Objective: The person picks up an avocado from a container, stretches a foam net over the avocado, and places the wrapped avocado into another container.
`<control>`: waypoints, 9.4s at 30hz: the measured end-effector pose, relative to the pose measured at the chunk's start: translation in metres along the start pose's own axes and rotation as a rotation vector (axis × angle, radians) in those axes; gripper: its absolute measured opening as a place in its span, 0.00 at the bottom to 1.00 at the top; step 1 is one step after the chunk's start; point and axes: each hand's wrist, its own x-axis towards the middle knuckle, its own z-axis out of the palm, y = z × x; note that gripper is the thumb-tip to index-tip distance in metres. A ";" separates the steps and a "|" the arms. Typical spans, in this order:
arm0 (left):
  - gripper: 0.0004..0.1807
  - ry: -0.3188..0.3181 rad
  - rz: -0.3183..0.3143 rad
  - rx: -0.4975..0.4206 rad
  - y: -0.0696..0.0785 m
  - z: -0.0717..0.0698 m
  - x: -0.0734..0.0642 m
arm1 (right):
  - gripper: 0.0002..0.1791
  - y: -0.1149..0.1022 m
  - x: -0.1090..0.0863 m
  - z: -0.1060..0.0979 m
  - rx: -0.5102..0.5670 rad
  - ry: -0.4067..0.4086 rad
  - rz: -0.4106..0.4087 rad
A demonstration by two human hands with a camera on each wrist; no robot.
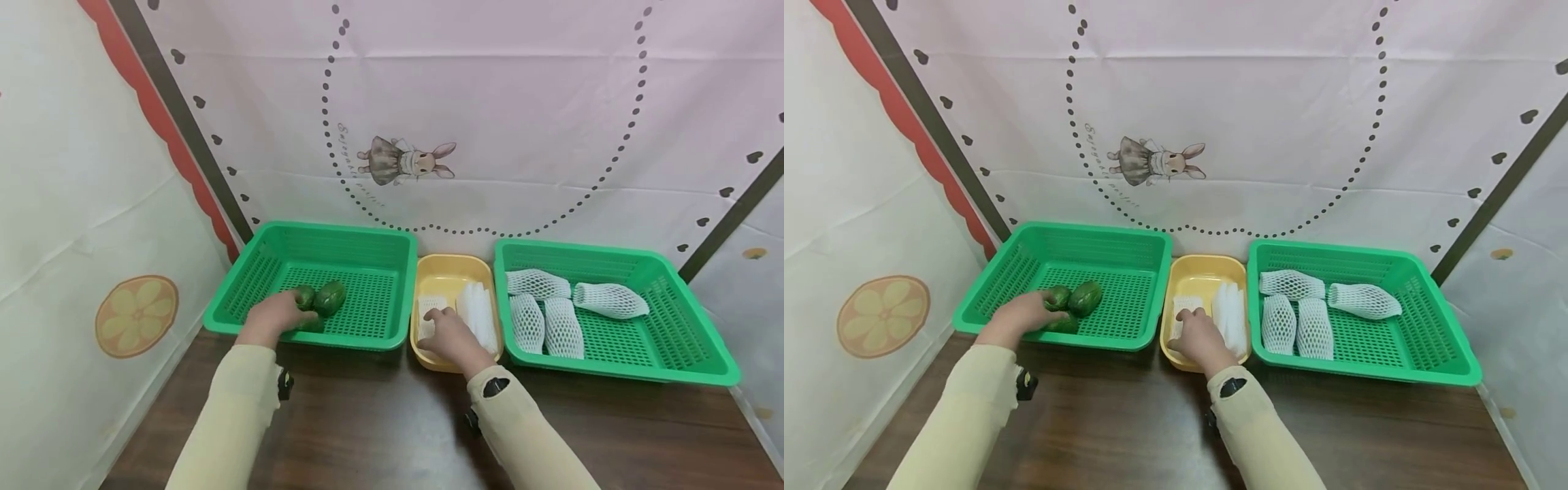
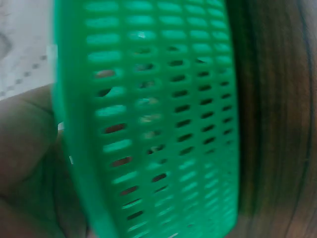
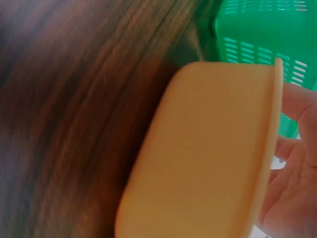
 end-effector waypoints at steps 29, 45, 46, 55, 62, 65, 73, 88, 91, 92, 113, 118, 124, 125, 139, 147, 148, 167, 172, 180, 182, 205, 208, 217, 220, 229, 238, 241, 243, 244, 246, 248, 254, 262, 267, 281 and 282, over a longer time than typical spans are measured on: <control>0.37 -0.032 0.051 -0.101 -0.008 0.014 0.016 | 0.14 0.014 0.003 0.020 -0.071 0.142 0.091; 0.43 0.176 0.151 -0.150 0.008 -0.001 -0.020 | 0.08 0.001 -0.001 -0.010 0.026 0.266 0.072; 0.44 0.195 0.157 -0.151 0.009 0.000 -0.023 | 0.09 -0.002 -0.003 -0.014 0.037 0.276 0.072; 0.37 0.329 0.269 -0.237 0.022 0.019 -0.034 | 0.14 0.001 -0.028 -0.036 0.278 0.343 0.113; 0.34 0.383 0.350 -0.382 0.038 0.032 -0.043 | 0.11 0.018 -0.056 -0.049 0.476 0.381 0.141; 0.34 0.376 0.386 -0.413 0.042 0.036 -0.045 | 0.11 0.022 -0.067 -0.056 0.510 0.395 0.151; 0.32 0.314 0.399 -0.445 0.044 0.048 -0.045 | 0.12 0.033 -0.089 -0.059 0.598 0.430 0.122; 0.23 0.346 0.526 -0.620 0.050 0.063 -0.057 | 0.12 0.049 -0.111 -0.046 0.715 0.512 0.055; 0.23 0.363 0.536 -0.607 0.054 0.066 -0.060 | 0.12 0.050 -0.113 -0.045 0.736 0.525 0.066; 0.22 0.368 0.543 -0.603 0.055 0.067 -0.060 | 0.12 0.050 -0.113 -0.044 0.743 0.527 0.074; 0.20 0.349 0.658 -0.731 0.093 0.086 -0.102 | 0.13 0.056 -0.121 -0.041 0.791 0.531 0.152; 0.20 0.341 0.739 -0.700 0.091 0.111 -0.094 | 0.13 0.056 -0.123 -0.041 0.841 0.561 0.113; 0.18 0.274 0.777 -0.631 0.095 0.124 -0.095 | 0.12 0.058 -0.124 -0.040 0.863 0.577 0.101; 0.18 0.257 0.777 -0.617 0.095 0.126 -0.095 | 0.12 0.059 -0.124 -0.040 0.865 0.578 0.102; 0.17 0.049 0.660 -0.542 0.099 0.157 -0.084 | 0.12 0.059 -0.125 -0.041 0.859 0.555 0.131; 0.17 0.039 0.672 -0.544 0.100 0.163 -0.079 | 0.12 0.059 -0.126 -0.040 0.863 0.553 0.124; 0.17 0.035 0.670 -0.542 0.100 0.163 -0.079 | 0.12 0.059 -0.126 -0.039 0.864 0.555 0.123; 0.18 0.044 0.674 -0.484 0.105 0.175 -0.072 | 0.13 0.059 -0.127 -0.040 0.859 0.549 0.126; 0.18 0.059 0.672 -0.465 0.108 0.177 -0.072 | 0.13 0.059 -0.127 -0.040 0.860 0.549 0.126; 0.21 0.070 0.672 -0.424 0.112 0.178 -0.073 | 0.13 0.059 -0.128 -0.040 0.866 0.551 0.124; 0.23 0.067 0.660 -0.420 0.113 0.178 -0.074 | 0.13 0.059 -0.128 -0.040 0.870 0.553 0.120; 0.26 0.083 0.626 -0.511 0.119 0.160 -0.088 | 0.15 0.045 -0.134 -0.040 0.914 0.508 0.100; 0.19 0.155 0.628 -0.617 0.126 0.147 -0.093 | 0.16 0.035 -0.136 -0.038 0.921 0.494 0.042; 0.16 0.054 0.379 -1.072 0.139 0.136 -0.102 | 0.14 0.009 -0.140 -0.021 1.027 0.370 -0.137; 0.14 0.062 0.349 -1.139 0.138 0.136 -0.105 | 0.13 0.006 -0.141 -0.019 1.019 0.305 -0.072; 0.10 0.105 0.357 -1.076 0.125 0.130 -0.106 | 0.13 0.010 -0.135 -0.019 0.916 0.455 0.230; 0.11 0.154 0.278 -1.172 0.118 0.128 -0.104 | 0.17 0.014 -0.135 -0.014 1.063 0.253 0.022; 0.13 0.184 0.188 -1.224 0.116 0.126 -0.105 | 0.18 0.018 -0.137 -0.012 1.093 0.091 -0.054; 0.15 0.197 0.139 -1.252 0.113 0.126 -0.104 | 0.21 0.019 -0.137 -0.010 1.067 0.020 -0.079; 0.15 0.205 0.121 -1.262 0.113 0.126 -0.104 | 0.24 0.019 -0.136 -0.009 1.059 0.001 -0.091; 0.16 0.213 0.110 -1.267 0.113 0.126 -0.105 | 0.24 0.017 -0.135 -0.006 1.038 0.011 -0.088; 0.15 0.201 0.123 -1.263 0.114 0.127 -0.105 | 0.21 0.013 -0.132 -0.003 1.041 0.056 -0.073; 0.16 0.092 0.245 -1.089 0.119 0.131 -0.111 | 0.17 0.003 -0.126 0.006 1.089 0.184 0.015; 0.14 0.421 0.675 -0.471 0.117 0.120 -0.127 | 0.09 0.008 -0.123 0.005 1.065 0.169 0.108; 0.42 0.474 0.840 -0.042 0.122 0.116 -0.126 | 0.08 0.011 -0.122 0.004 0.976 0.028 0.034; 0.29 0.422 0.814 -0.048 0.117 0.118 -0.127 | 0.06 0.011 -0.121 0.004 0.850 0.003 -0.042; 0.26 0.435 0.816 -0.059 0.116 0.118 -0.126 | 0.07 0.011 -0.120 0.004 0.829 0.004 -0.032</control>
